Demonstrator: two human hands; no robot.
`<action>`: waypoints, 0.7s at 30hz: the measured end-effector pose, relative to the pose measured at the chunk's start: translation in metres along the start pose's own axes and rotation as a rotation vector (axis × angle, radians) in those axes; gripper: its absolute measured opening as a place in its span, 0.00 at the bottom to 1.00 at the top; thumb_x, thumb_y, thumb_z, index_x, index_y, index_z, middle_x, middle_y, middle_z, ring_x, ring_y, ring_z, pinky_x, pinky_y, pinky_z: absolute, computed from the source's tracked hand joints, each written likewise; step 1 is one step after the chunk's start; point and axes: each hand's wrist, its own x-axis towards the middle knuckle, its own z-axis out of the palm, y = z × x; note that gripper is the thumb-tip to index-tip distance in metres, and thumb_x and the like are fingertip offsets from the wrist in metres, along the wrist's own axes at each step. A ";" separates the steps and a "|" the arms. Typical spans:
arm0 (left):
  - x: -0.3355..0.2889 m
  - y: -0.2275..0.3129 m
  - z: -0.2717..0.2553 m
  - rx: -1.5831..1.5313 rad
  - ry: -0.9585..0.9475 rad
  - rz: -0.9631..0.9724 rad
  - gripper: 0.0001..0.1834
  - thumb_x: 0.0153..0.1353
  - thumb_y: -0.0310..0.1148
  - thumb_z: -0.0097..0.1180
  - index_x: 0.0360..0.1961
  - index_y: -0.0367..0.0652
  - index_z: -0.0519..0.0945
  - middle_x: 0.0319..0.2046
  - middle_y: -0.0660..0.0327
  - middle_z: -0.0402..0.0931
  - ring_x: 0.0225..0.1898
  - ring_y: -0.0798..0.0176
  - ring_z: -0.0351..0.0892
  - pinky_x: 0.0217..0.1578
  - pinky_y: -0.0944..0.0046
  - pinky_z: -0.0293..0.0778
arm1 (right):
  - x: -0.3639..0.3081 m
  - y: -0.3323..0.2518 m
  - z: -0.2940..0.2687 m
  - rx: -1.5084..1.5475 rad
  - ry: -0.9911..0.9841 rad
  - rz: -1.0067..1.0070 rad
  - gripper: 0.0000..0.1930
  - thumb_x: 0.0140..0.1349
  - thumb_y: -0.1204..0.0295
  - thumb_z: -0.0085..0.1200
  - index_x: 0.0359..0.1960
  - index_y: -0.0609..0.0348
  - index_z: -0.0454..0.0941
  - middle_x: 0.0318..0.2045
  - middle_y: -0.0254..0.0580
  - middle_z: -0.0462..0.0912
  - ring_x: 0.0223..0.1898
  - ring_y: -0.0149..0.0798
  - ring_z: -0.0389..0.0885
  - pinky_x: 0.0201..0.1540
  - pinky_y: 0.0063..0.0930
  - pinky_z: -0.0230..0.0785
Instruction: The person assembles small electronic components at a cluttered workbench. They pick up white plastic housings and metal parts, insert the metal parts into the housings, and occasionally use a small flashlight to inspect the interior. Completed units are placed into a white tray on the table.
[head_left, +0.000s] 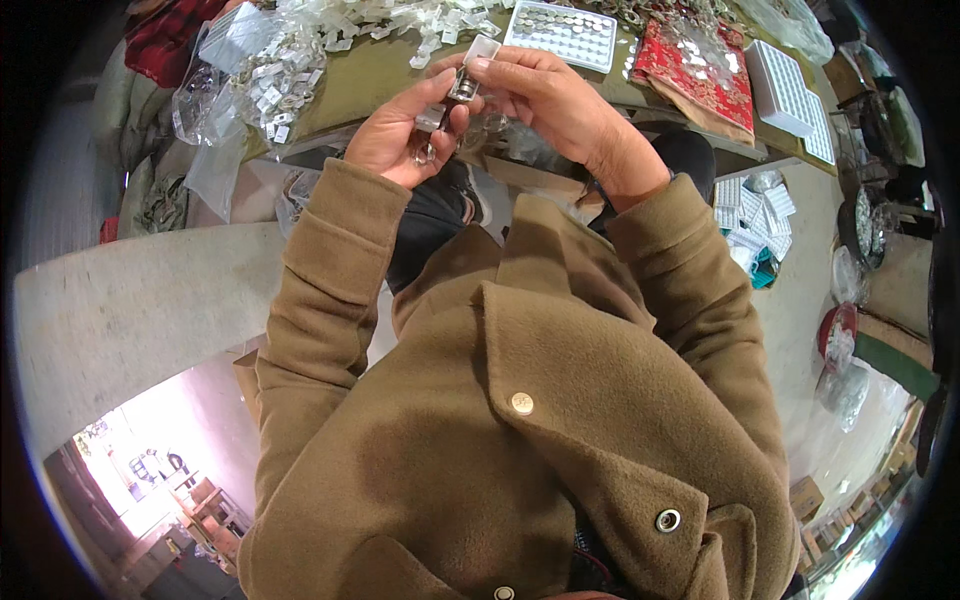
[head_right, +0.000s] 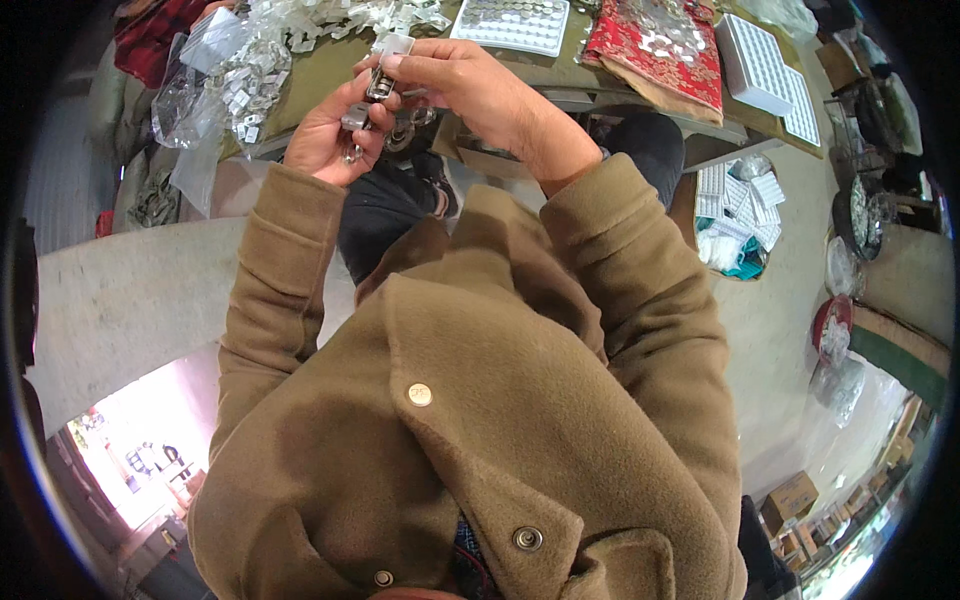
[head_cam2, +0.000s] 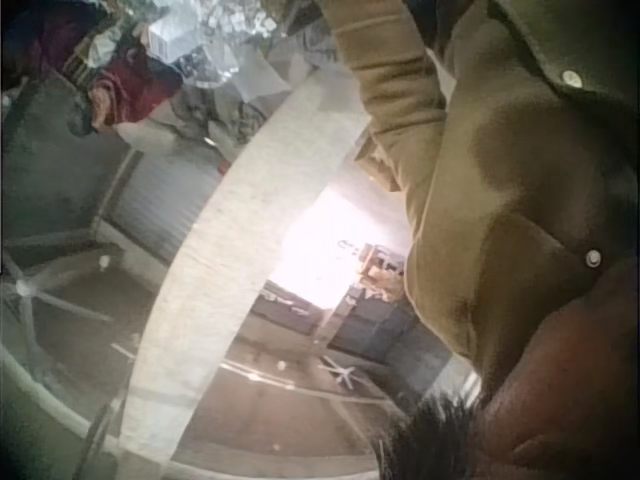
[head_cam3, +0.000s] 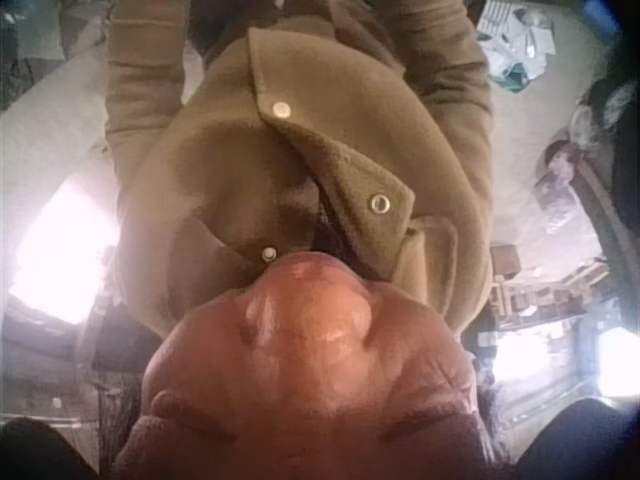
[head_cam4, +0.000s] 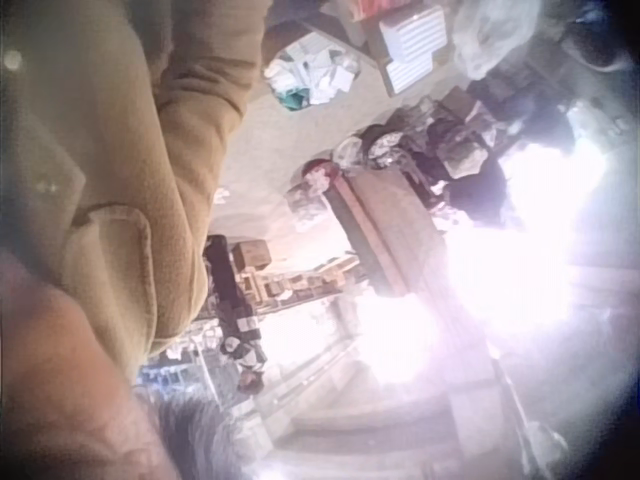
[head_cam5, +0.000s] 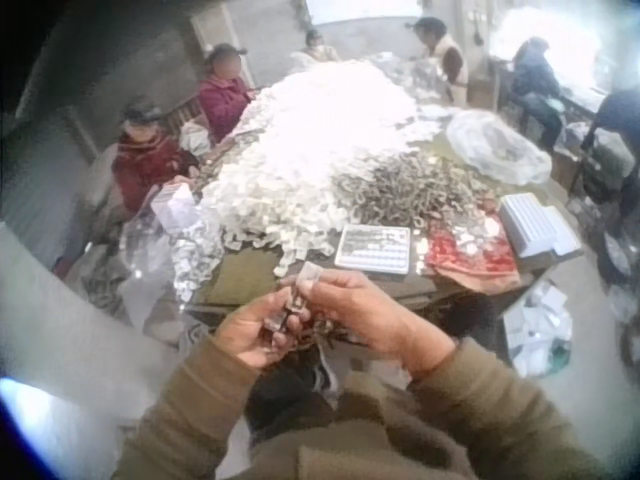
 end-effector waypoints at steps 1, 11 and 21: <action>-0.001 -0.001 -0.001 0.011 0.008 0.009 0.19 0.63 0.36 0.59 0.55 0.50 0.75 0.37 0.60 0.79 0.31 0.77 0.79 0.21 0.83 0.75 | 0.000 0.001 0.002 0.001 0.012 0.018 0.15 0.67 0.64 0.51 0.47 0.61 0.79 0.35 0.32 0.80 0.38 0.27 0.78 0.46 0.24 0.69; -0.003 -0.003 -0.009 -0.097 0.025 0.022 0.17 0.63 0.37 0.59 0.53 0.52 0.76 0.36 0.60 0.79 0.31 0.77 0.79 0.21 0.83 0.74 | 0.010 0.001 0.015 -0.010 0.035 0.040 0.17 0.69 0.60 0.48 0.48 0.61 0.79 0.29 0.27 0.77 0.33 0.23 0.74 0.39 0.20 0.66; 0.007 0.001 -0.016 -0.100 0.053 -0.034 0.21 0.65 0.38 0.56 0.59 0.50 0.72 0.39 0.60 0.78 0.32 0.77 0.77 0.20 0.82 0.73 | 0.026 0.005 0.001 0.001 0.078 0.122 0.15 0.68 0.60 0.51 0.41 0.60 0.81 0.28 0.28 0.77 0.32 0.23 0.74 0.38 0.19 0.67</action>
